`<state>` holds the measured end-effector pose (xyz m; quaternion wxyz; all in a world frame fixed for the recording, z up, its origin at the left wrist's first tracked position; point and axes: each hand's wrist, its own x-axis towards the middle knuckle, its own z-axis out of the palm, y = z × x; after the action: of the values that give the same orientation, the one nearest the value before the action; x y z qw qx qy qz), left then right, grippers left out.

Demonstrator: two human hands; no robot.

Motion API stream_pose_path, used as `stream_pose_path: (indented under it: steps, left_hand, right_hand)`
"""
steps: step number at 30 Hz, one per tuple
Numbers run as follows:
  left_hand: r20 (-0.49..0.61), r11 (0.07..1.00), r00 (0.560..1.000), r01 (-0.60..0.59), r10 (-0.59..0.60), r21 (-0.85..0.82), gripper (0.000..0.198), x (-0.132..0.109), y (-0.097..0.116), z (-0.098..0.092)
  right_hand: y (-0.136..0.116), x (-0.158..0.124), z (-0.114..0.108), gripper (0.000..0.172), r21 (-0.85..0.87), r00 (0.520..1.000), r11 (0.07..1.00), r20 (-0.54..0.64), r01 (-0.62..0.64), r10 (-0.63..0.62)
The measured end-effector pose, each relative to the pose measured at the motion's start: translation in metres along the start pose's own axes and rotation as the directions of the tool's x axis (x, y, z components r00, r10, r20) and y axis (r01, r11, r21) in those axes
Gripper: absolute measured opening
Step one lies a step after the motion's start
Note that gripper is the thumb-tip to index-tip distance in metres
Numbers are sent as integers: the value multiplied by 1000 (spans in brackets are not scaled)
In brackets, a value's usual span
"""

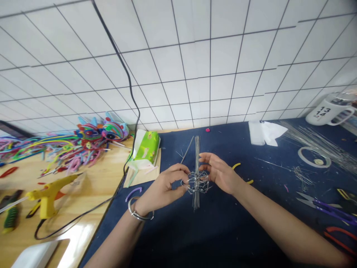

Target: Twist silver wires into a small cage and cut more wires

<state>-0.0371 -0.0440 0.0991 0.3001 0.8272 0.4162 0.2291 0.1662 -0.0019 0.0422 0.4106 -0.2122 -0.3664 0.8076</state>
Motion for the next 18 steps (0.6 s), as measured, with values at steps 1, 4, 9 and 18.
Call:
stream_pose_path:
  steps: [1,4,9,18]
  left_hand:
    - [-1,1000,1000,-3,3,0,10,0,-1,0]
    - [-16,1000,1000,-15,15,0,10,-1,-3,-1]
    - [-42,1000,999,-6,6,3,9,-3,-6,-5]
    - [-87,999,996,-30,34,45,9,-6,-2,-9]
  right_hand:
    - [0,0,-1,27,13,1000,1000,-1,-7,7]
    - [-4,0,-5,27,52,1000,998,-9,-21,22]
    - [-13,2,-15,25,88,998,996,-63,-18,23]
    - [-2,8,-28,21,-291,980,956,-197,-40,-18]
